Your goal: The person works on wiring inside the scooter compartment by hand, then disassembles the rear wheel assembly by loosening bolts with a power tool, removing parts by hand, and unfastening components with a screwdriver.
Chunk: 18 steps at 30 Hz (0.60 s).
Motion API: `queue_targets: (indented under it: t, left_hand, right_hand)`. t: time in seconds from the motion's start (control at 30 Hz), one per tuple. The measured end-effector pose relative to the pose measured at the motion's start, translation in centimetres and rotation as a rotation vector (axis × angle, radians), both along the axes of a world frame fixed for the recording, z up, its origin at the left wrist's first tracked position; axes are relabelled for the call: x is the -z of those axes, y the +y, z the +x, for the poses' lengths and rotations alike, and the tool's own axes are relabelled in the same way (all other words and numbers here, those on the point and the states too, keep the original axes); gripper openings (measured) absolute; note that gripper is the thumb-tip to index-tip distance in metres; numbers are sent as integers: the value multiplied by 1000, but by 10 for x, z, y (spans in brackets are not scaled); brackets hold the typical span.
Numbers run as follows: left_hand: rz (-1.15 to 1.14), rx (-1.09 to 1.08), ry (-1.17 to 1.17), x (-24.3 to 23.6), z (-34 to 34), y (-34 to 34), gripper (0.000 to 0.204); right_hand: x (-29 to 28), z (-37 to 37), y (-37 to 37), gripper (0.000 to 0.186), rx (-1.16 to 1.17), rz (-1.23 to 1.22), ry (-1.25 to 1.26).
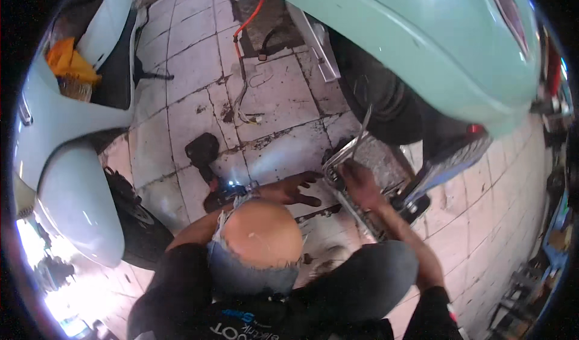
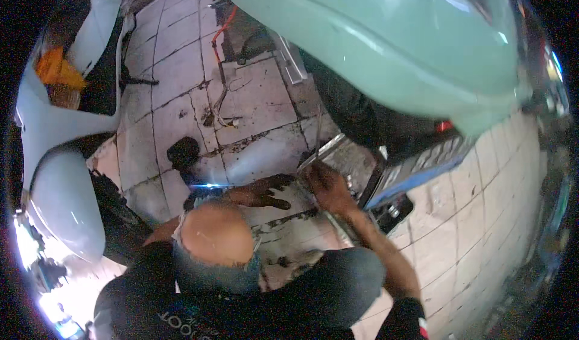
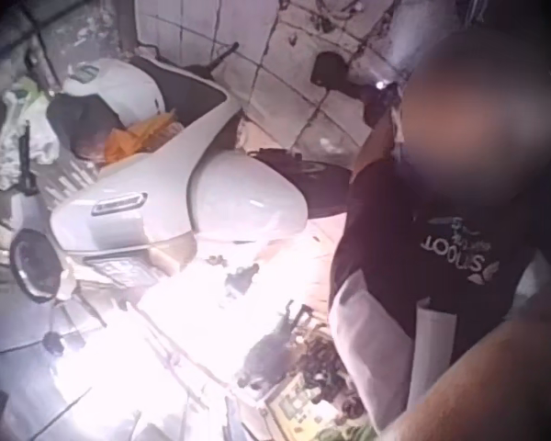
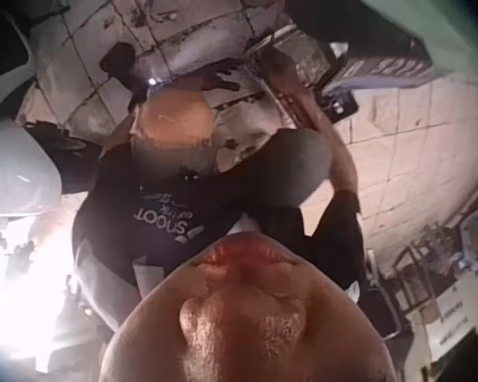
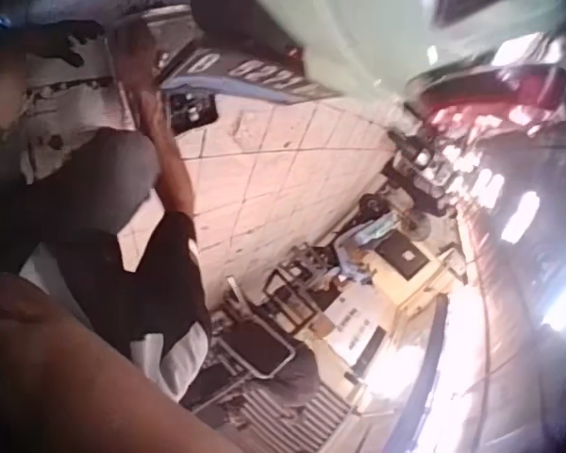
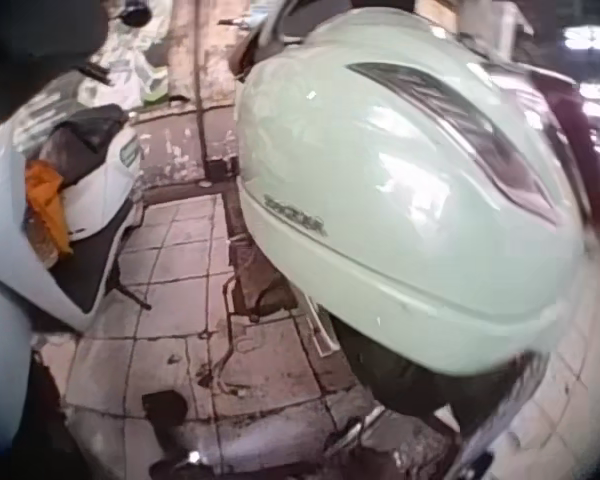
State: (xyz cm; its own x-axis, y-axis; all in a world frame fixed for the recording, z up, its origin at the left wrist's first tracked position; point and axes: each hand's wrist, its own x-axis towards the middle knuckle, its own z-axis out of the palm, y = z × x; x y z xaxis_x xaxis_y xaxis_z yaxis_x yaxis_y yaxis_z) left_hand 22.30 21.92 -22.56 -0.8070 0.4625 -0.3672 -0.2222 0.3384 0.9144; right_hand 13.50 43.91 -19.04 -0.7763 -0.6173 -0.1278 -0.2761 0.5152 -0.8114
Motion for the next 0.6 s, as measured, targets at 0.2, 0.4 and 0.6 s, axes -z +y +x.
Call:
queue_targets:
  t: [0.2, 0.4, 0.6]
  left_hand:
    - [367, -89, 108, 41, 46, -45, 61]
    - [340, -1038, 28, 9, 87, -89, 24]
    - [304, -1309, 94, -17, 102, -182, 29]
  right_hand:
    - [-7, 11, -64, 46, 113, -505, -891]
    - [-32, -28, -160, 44, 160, -238, -632]
    - [-23, -68, -269, 27, 469, -484, -327]
